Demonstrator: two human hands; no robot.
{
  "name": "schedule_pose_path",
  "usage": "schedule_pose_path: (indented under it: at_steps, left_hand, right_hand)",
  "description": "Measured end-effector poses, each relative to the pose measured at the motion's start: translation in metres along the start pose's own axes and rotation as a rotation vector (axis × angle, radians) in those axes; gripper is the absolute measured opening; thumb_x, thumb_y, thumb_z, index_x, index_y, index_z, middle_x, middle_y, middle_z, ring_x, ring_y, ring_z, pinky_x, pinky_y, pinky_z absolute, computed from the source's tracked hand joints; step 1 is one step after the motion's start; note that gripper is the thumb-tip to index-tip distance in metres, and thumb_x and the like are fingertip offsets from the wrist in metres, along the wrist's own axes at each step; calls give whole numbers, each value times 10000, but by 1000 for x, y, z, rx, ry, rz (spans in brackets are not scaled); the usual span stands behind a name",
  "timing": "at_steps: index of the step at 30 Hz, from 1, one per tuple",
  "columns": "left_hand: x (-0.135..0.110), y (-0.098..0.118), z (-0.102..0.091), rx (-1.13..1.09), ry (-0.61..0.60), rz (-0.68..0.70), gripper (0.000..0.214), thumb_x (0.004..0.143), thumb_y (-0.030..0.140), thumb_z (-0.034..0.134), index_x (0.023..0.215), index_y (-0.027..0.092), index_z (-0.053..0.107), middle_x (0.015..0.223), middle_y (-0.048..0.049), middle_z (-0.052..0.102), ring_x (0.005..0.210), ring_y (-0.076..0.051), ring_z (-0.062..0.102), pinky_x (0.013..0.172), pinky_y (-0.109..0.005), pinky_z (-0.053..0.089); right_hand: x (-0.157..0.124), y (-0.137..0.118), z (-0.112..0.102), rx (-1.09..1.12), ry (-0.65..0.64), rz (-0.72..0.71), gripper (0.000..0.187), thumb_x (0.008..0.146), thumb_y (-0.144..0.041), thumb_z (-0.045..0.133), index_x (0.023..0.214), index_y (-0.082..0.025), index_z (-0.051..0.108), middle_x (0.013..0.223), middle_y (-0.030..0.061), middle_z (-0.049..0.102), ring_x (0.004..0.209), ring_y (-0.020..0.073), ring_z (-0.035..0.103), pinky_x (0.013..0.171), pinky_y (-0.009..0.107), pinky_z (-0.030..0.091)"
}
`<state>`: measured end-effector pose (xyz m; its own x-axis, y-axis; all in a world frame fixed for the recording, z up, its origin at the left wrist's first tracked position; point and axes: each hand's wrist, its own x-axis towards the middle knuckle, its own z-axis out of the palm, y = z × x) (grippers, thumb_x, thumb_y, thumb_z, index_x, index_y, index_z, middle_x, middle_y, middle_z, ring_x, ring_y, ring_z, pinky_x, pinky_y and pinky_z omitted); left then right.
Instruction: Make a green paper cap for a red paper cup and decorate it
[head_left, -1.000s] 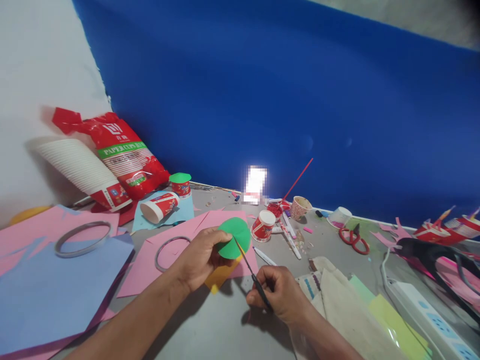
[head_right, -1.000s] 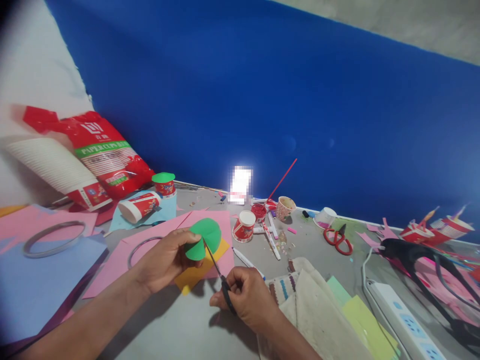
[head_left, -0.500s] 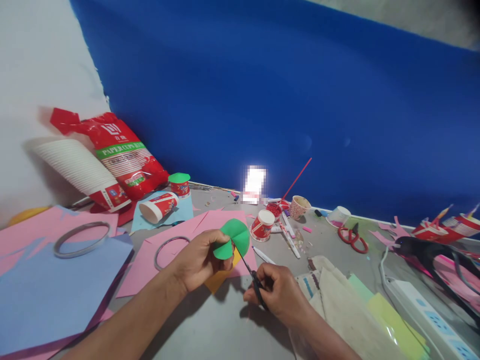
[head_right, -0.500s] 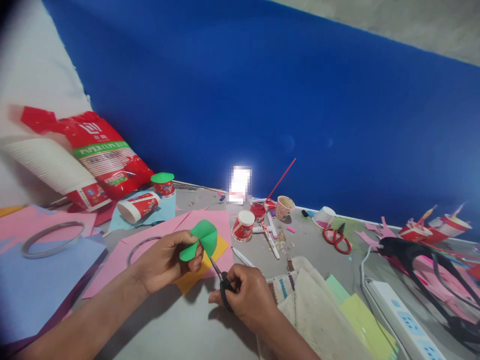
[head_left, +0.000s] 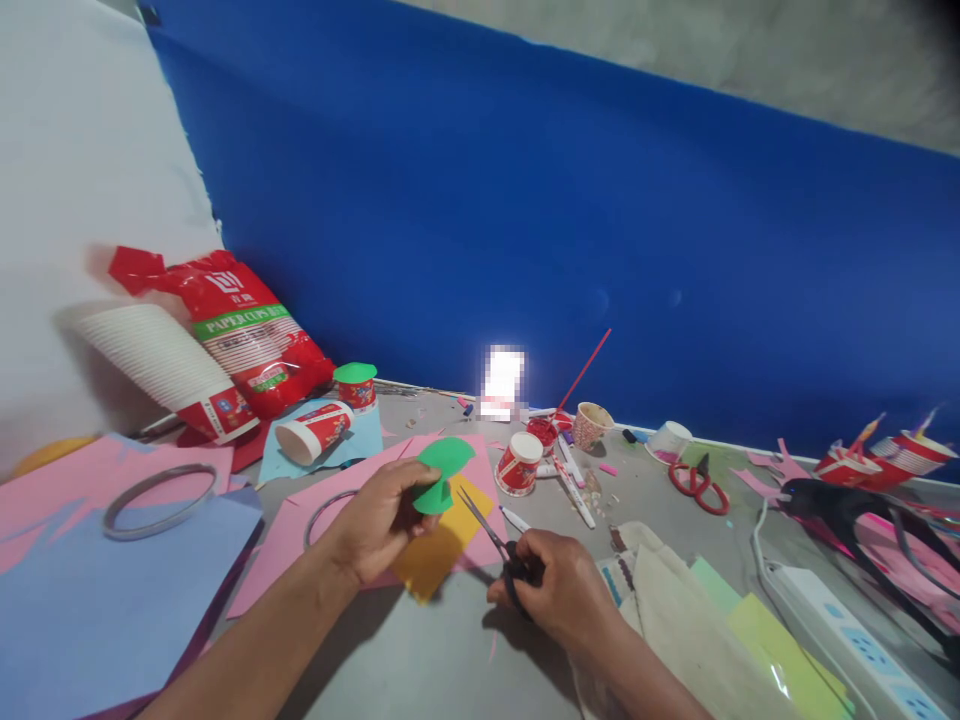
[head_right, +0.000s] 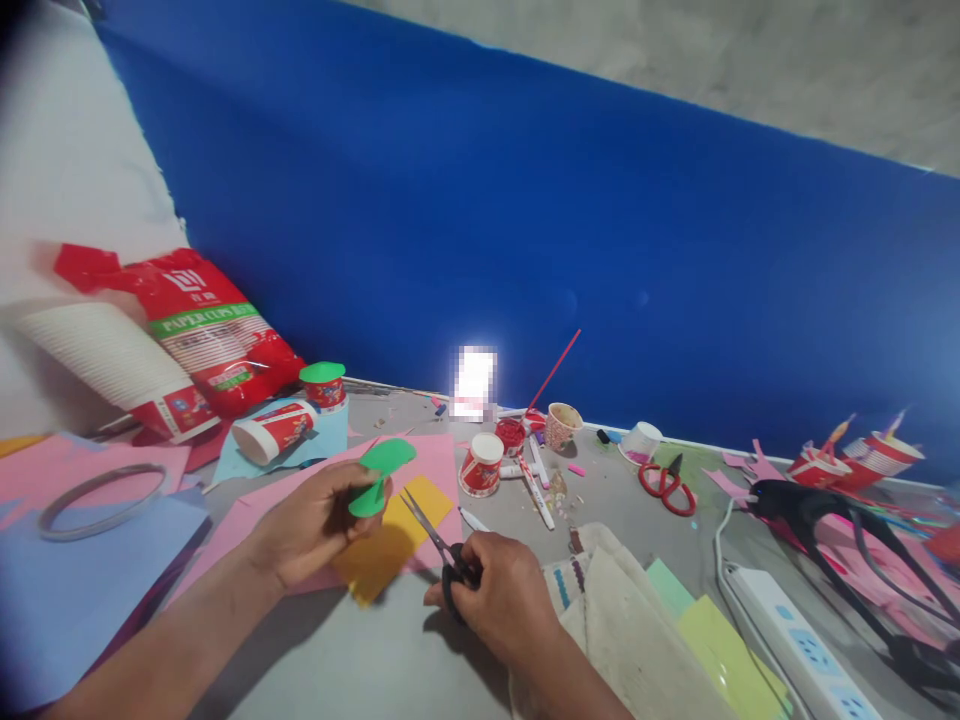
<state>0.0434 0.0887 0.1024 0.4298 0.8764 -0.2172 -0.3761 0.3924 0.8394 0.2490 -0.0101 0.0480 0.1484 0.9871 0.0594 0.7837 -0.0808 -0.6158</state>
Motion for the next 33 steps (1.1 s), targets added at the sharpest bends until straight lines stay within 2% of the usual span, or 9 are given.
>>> schedule_pose_path:
  at_steps: [5, 8, 10, 13, 18, 24, 27, 30, 33]
  left_hand:
    - [0, 0, -2, 214, 134, 220, 263, 721, 371, 800, 736, 168, 633, 529, 52, 535, 442, -69, 437, 434, -188, 295]
    - [-1, -3, -2, 346, 136, 277, 286, 771, 430, 757, 738, 174, 634, 492, 41, 548, 443, -81, 433, 448, -208, 312]
    - [-1, -4, -1, 402, 120, 298, 274, 786, 425, 735, 744, 175, 631, 501, 31, 571, 450, -87, 441, 464, -221, 338]
    - [-1, -5, 1, 433, 120, 284, 251, 774, 405, 730, 797, 170, 648, 504, 34, 574, 455, -101, 463, 467, -234, 351]
    - [-1, -11, 6, 398, 70, 224, 252, 742, 397, 747, 789, 171, 646, 491, 40, 563, 453, -103, 462, 456, -233, 340]
    - [1, -20, 10, 359, 20, 145, 227, 709, 358, 760, 764, 161, 661, 479, 23, 572, 438, -92, 451, 439, -216, 314]
    - [0, -21, 11, 332, -19, 98, 247, 689, 361, 768, 796, 154, 683, 479, 28, 561, 436, -94, 451, 425, -207, 298]
    - [-4, -22, 15, 389, -54, 89, 239, 688, 347, 765, 805, 150, 696, 504, 20, 579, 446, -99, 471, 426, -209, 326]
    - [-8, -24, 21, 482, -74, 54, 225, 680, 324, 766, 807, 150, 703, 515, 13, 599, 443, -105, 491, 433, -214, 359]
  right_hand:
    - [2, 1, -4, -132, -41, 94, 265, 692, -287, 839, 765, -214, 594, 676, -10, 655, 608, 147, 472, 584, 265, 220]
    - [0, 1, -3, -134, -78, 88, 334, 665, -255, 854, 897, -215, 616, 739, -7, 674, 658, 163, 528, 610, 256, 249]
    - [-1, -1, -2, -139, -89, 59, 351, 639, -268, 877, 871, -209, 620, 867, 19, 681, 707, 162, 542, 630, 250, 278]
    - [-3, -3, -1, -150, -123, 30, 373, 605, -294, 899, 838, -203, 623, 1024, 37, 651, 722, 142, 518, 630, 245, 283]
    - [-2, -4, -6, -136, -225, 48, 251, 665, -237, 809, 733, -214, 569, 744, -39, 624, 661, 129, 464, 588, 252, 225]
    - [-2, 2, -14, -75, -227, -90, 232, 620, -171, 806, 722, -205, 600, 714, -51, 598, 656, 120, 460, 582, 235, 245]
    - [-2, 3, -17, 54, -270, -112, 201, 637, -149, 780, 795, -206, 670, 734, -45, 609, 672, 124, 507, 593, 224, 298]
    - [0, 1, -15, 373, -226, -47, 119, 759, -274, 727, 831, -188, 688, 696, -34, 590, 620, 116, 488, 575, 227, 331]
    - [3, 2, -9, 797, -99, 31, 443, 885, -595, 582, 831, -167, 682, 679, -23, 544, 524, 90, 388, 498, 238, 264]
